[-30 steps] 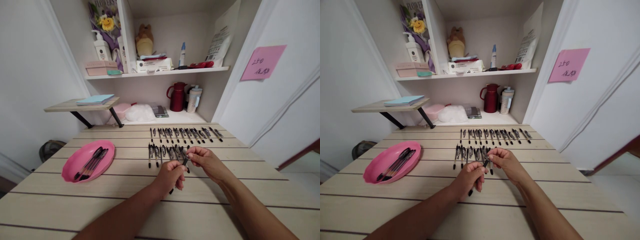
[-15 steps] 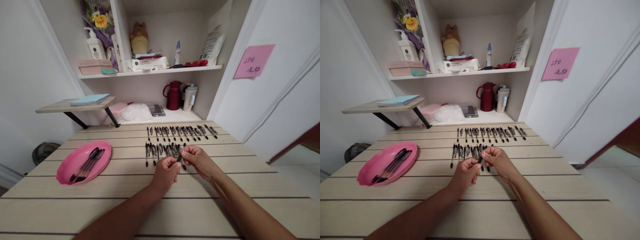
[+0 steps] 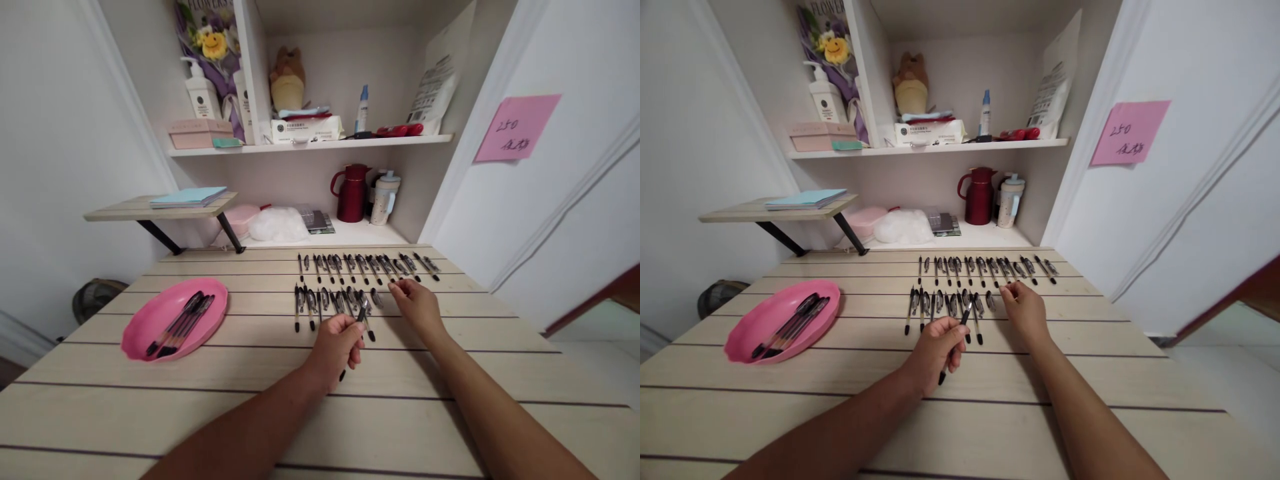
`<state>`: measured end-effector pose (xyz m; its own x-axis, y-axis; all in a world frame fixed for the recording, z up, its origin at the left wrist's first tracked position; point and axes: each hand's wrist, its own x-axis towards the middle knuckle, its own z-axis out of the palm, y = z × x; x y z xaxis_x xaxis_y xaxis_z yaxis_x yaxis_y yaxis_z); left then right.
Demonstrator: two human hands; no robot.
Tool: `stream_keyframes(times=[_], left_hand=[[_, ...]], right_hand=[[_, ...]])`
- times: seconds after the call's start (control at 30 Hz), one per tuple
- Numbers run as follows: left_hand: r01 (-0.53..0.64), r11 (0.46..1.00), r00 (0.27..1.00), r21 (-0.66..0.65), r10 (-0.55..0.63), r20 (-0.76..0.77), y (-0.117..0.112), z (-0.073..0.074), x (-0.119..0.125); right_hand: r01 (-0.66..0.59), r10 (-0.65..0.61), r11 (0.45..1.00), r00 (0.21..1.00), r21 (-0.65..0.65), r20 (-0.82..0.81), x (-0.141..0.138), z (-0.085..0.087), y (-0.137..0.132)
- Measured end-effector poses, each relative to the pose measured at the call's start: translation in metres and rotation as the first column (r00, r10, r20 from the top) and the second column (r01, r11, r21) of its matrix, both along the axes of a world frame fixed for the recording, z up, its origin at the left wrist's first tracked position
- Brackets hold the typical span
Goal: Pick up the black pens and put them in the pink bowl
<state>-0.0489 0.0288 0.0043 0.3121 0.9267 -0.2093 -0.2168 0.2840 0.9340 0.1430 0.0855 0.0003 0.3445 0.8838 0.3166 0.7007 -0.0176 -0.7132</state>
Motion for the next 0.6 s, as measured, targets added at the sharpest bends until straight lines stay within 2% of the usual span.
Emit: stream_keyframes(times=[0.07, 0.2, 0.27, 0.33, 0.4, 0.47, 0.5, 0.53, 0.6], left_hand=[[0.002, 1.000, 1.000, 0.000, -0.002, 0.001, -0.001, -0.001, 0.001], [0.009, 1.000, 1.000, 0.009, -0.009, -0.005, -0.001, -0.001, 0.000], [0.009, 1.000, 1.000, 0.007, -0.009, -0.010, 0.000, 0.000, -0.001], [0.010, 1.000, 1.000, 0.005, -0.010, -0.012, 0.000, 0.000, -0.001], [0.019, 1.000, 1.000, 0.004, -0.019, -0.011, 0.001, 0.000, -0.002], [0.035, 0.999, 0.999, -0.001, -0.035, -0.006, 0.001, 0.000, -0.002], [0.044, 0.999, 0.999, -0.006, -0.044, -0.005, 0.001, 0.000, -0.002], [0.052, 0.999, 0.999, -0.011, -0.052, -0.004, 0.000, 0.000, -0.001], [0.064, 0.998, 0.998, -0.014, -0.064, -0.006, 0.000, 0.001, -0.001]], right_hand=[[-0.007, 0.016, 0.998, 0.990, -0.063, 0.141, -0.004, -0.005, 0.005], [-0.004, 0.060, 0.982, 0.954, -0.191, 0.293, -0.018, -0.012, 0.010], [0.016, 0.057, 0.977, 0.940, -0.212, 0.336, -0.018, -0.013, 0.010], [0.027, 0.036, 0.979, 0.951, -0.201, 0.306, -0.014, -0.011, 0.010], [0.008, 0.018, 0.986, 0.988, -0.169, 0.152, -0.007, -0.006, 0.007], [-0.095, 0.079, 0.990, 0.986, -0.108, -0.147, -0.005, 0.001, 0.000], [-0.173, 0.146, 0.983, 0.937, -0.059, -0.317, -0.005, 0.005, -0.004], [-0.246, 0.220, 0.969, 0.855, 0.005, -0.469, -0.008, 0.009, -0.008], [-0.339, 0.340, 0.931, 0.668, 0.136, -0.662, -0.015, 0.018, -0.018]])
